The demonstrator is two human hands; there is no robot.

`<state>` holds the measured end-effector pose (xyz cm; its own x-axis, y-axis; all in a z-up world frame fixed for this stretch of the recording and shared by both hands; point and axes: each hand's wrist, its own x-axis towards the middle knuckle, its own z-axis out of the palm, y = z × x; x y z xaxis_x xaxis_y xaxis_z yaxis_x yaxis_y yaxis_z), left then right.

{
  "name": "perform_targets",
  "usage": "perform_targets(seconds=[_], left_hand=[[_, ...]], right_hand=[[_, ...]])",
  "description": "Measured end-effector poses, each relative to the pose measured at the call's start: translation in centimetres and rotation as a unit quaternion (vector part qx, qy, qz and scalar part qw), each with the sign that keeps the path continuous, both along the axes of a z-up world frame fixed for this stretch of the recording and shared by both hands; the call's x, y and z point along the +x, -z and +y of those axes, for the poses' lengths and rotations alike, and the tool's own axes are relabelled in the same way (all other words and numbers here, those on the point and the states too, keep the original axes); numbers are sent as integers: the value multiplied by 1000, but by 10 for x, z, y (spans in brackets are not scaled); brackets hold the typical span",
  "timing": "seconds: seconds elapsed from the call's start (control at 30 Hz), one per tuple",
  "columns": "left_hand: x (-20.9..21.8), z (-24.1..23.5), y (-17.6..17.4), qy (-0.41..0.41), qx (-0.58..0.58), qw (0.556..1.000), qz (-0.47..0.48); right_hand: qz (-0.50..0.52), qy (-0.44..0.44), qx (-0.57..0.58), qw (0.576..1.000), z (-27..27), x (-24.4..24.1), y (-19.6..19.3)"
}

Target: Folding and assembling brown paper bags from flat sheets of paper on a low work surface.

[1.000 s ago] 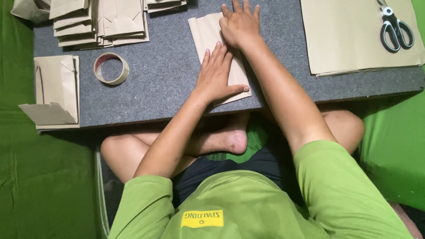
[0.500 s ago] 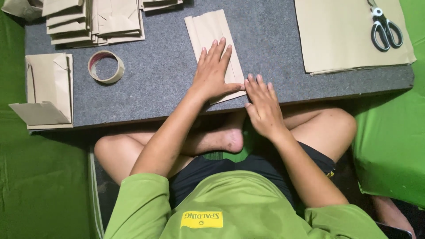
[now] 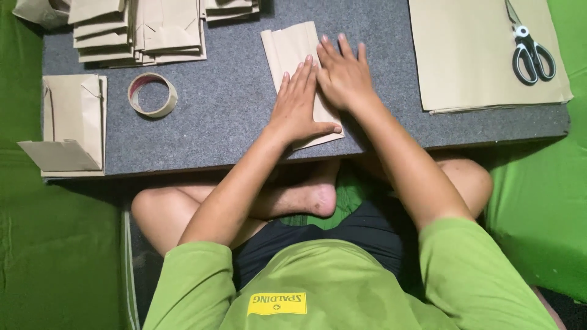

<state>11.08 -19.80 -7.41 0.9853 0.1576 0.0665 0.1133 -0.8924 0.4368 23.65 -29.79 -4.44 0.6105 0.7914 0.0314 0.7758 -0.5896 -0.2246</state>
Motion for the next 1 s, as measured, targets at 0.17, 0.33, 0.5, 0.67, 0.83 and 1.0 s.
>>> perform_targets(seconds=[0.17,0.33,0.5,0.67,0.83,1.0], left_hand=[[-2,-1,-3,4,6,1000,-11],[-3,-1,-14,6,33,999,17],[-9,-1,-24,6,-60,998,26],[-14,-2,-35,12,-62,998,25],[-11,0,-29,5,-64,997,32],[-16,-3,-42,14,-59,998,30]], right_hand=[[26,19,-3,999,43,39,4],[67,-4,42,997,13,33,16],[151,-104,210,960,-93,-48,15],[84,-43,80,992,-133,-104,0],[56,-35,16,998,-97,-73,-5],[-15,-17,-41,999,-15,-14,-2]])
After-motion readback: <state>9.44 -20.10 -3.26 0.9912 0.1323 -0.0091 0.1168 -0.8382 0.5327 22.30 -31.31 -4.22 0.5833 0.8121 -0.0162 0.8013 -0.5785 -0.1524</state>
